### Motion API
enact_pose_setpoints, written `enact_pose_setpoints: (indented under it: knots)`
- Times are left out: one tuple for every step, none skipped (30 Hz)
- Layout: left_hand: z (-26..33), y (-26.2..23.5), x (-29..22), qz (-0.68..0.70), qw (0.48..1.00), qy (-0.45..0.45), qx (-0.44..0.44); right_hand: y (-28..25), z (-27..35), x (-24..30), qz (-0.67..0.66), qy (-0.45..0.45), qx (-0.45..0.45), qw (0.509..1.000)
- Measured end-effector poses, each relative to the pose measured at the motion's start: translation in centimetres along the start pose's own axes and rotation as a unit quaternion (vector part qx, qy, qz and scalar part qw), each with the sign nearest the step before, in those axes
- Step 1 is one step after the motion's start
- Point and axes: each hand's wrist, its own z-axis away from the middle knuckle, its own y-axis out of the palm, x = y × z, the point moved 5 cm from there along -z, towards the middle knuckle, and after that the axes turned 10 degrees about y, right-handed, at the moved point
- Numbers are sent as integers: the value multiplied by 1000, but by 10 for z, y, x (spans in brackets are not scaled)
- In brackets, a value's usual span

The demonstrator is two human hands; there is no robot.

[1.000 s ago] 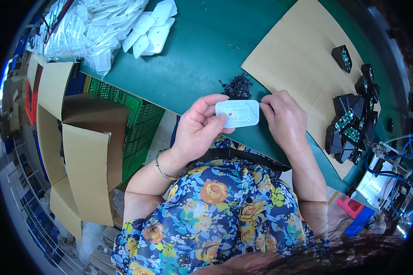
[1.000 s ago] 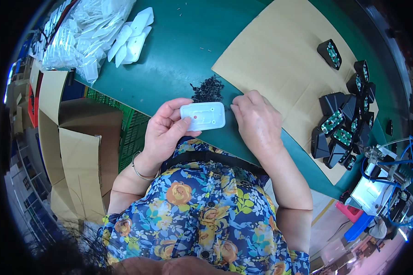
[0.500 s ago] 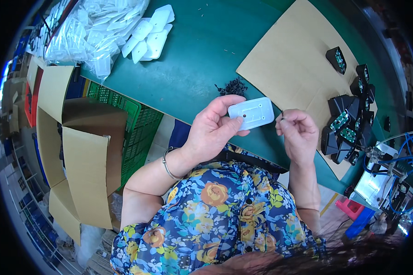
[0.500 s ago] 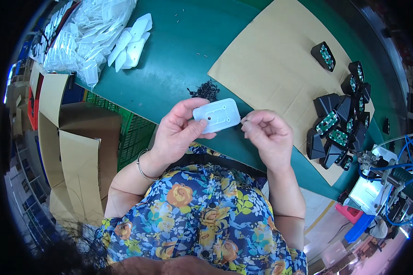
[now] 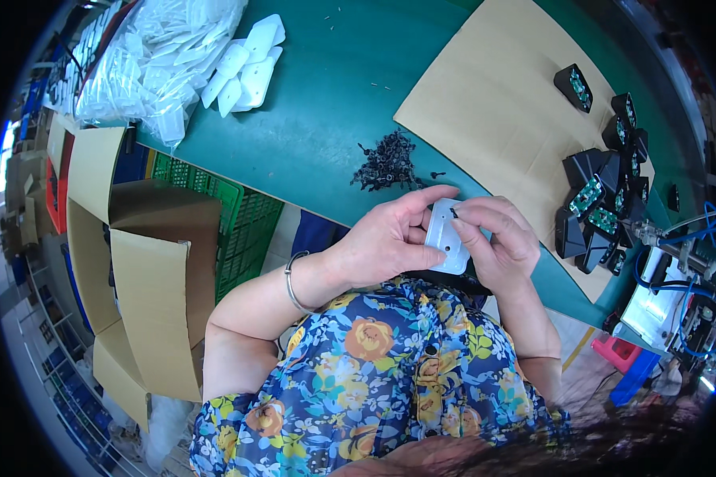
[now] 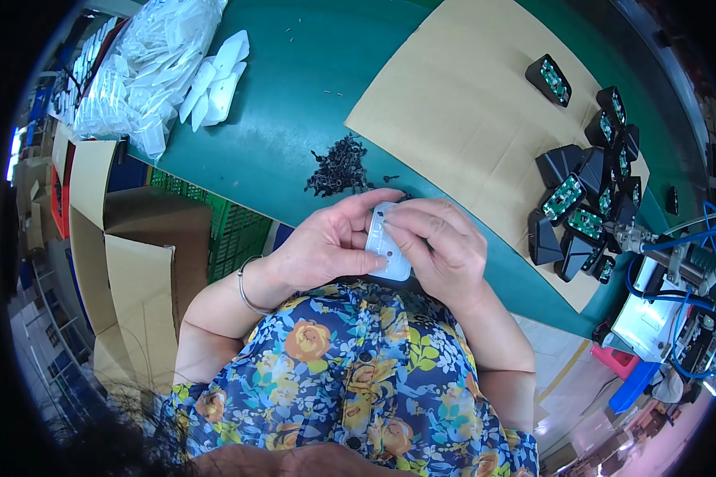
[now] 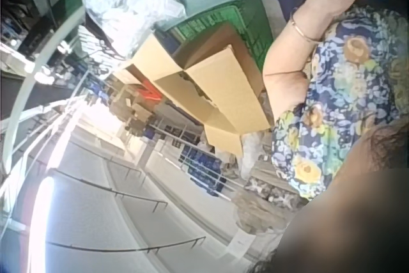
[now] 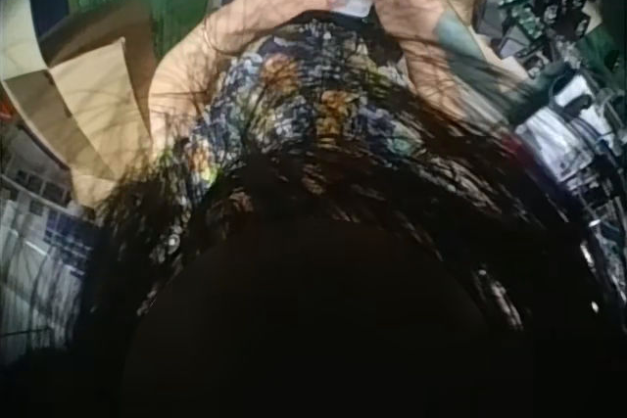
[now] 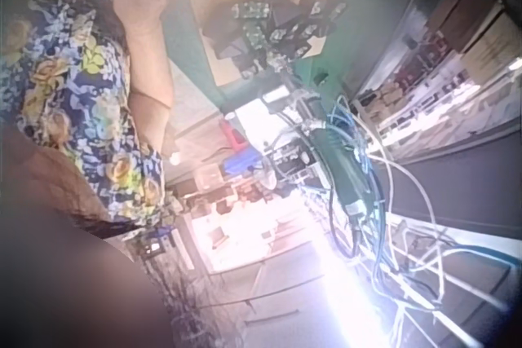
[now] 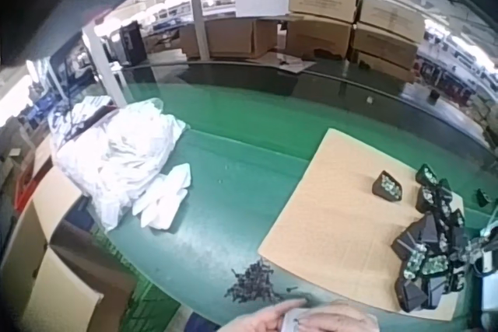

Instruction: The person assembles small electronic devices at a factory workstation. They pick up white plastic casings and black circuit board modules, insert small black components into the casings, and use a pneumatic screwdriver to fasten the parts together. The person places the finished units on a cardboard sheet on the table.

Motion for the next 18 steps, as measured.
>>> enact_pose_setpoints:
  knots:
    - [-1, 1, 1, 14, 1000, -1, -3, -3, 1, -1, -3, -10, -6, 1000]
    - [-2, -2, -3, 2, 998, 40, -39, -6, 1, -1, -5, -19, -14, 1000]
    - [-3, -4, -7, -10, 994, 81, -75, -7, 2, 0, -3, -14, -14, 1000]
    - [-2, -7, -11, -22, 986, 121, -111, -8, 4, 3, 0, -9, -14, 1000]
    - [-3, -6, -14, -41, 983, 139, -117, -9, 5, 5, 3, -4, -15, 1000]
    - [-3, -6, -17, -59, 978, 157, -123, -6, 7, 7, 9, -15, -7, 1000]
    - [-3, -5, -20, -78, 973, 174, -128, -3, 7, 6, 23, -20, -10, 999]
    - [-2, -4, -20, -93, 968, 193, -133, 0, 7, 4, 37, -26, -10, 999]
    - [-2, -2, -18, -91, 970, 183, -133, 2, 6, 4, 51, -31, -11, 998]
    - [-1, -1, -16, -88, 972, 172, -132, 2, 5, 4, 56, -43, -20, 997]
    - [0, -1, -12, -86, 974, 161, -132, 3, 5, 4, 70, -41, -9, 997]
    - [2, -2, -10, -96, 971, 179, -129, 3, 4, 4, 83, -39, 2, 996]
    - [2, -2, -9, -95, 974, 165, -120, 3, 4, 3, 96, -37, 13, 995]
    - [3, 0, -10, -93, 978, 151, -110, 2, 4, 2, 102, -42, 18, 994]
    - [3, 0, -10, -91, 981, 138, -100, 2, 4, 1, 107, -47, 22, 993]
    - [4, -2, -9, -103, 981, 135, -93, 2, 4, 0, 113, -52, 27, 992]
    - [3, -5, -7, -116, 981, 132, -85, 2, 4, 2, 114, -59, 32, 991]
    - [3, -6, -6, -129, 980, 129, -78, 2, 4, 4, 116, -66, 36, 990]
